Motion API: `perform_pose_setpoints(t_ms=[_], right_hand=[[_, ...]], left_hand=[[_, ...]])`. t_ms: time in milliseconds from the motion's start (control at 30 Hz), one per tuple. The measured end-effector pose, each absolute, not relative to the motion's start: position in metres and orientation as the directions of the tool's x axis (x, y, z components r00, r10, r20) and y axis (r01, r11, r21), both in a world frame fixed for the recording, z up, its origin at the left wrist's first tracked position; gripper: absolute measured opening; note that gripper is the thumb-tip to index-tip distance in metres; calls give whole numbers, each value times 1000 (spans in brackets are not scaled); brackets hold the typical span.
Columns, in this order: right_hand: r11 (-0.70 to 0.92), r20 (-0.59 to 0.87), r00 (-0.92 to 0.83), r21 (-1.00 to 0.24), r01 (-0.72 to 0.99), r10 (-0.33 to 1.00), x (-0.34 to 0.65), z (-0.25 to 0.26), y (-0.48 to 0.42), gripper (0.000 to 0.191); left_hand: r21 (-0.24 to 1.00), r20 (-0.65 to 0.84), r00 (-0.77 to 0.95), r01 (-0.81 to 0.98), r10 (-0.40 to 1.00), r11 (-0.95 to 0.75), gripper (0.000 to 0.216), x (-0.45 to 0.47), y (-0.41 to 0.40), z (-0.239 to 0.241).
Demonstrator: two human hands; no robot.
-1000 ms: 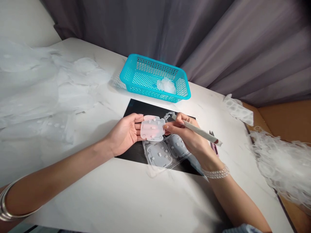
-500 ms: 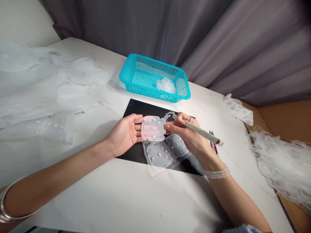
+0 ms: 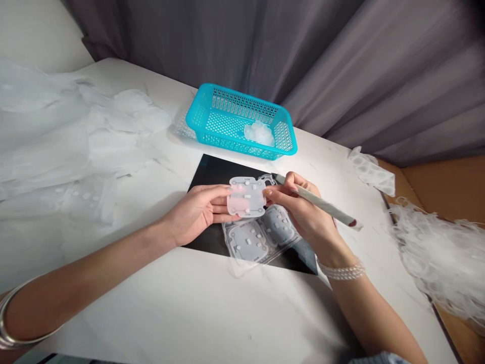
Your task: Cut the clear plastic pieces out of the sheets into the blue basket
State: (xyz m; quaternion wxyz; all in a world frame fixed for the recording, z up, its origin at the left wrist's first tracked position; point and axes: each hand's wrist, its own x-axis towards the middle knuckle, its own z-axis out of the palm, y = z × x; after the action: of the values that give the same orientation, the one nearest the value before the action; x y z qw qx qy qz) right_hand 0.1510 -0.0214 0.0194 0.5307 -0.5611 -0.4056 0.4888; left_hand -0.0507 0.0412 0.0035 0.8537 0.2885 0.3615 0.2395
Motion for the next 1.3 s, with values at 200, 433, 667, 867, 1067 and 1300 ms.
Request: perform_pose_setpoints(t_ms=[200,433,667,867,1067,1300], right_hand=[[-136,-145,190,-989,-60,971,149,17,-20,45],[-146,-160,259,-987,-72,953,146,22,-20,46],[1,47,322,-990,142,945,140,28,-30,47],[-11,21,138,-973,231,990,130,32,-36,44],[-99,-83,252,-994,51,964,138,25,-26,43],[-206,-211,134,-977,-54,968,137,20,-24,41]], left_hand=[[753,-448,611,-136,653,644,20,-51,37,2],[748,-434,624,-152,650,646,16,-50,35,-4],[552,-558,601,-246,572,797,50,-50,43,5],[678,-442,582,-281,682,679,34,-52,44,5],[674,-452,581,-275,677,686,36,-51,41,6],[678,-442,581,-283,683,679,39,-50,40,11]])
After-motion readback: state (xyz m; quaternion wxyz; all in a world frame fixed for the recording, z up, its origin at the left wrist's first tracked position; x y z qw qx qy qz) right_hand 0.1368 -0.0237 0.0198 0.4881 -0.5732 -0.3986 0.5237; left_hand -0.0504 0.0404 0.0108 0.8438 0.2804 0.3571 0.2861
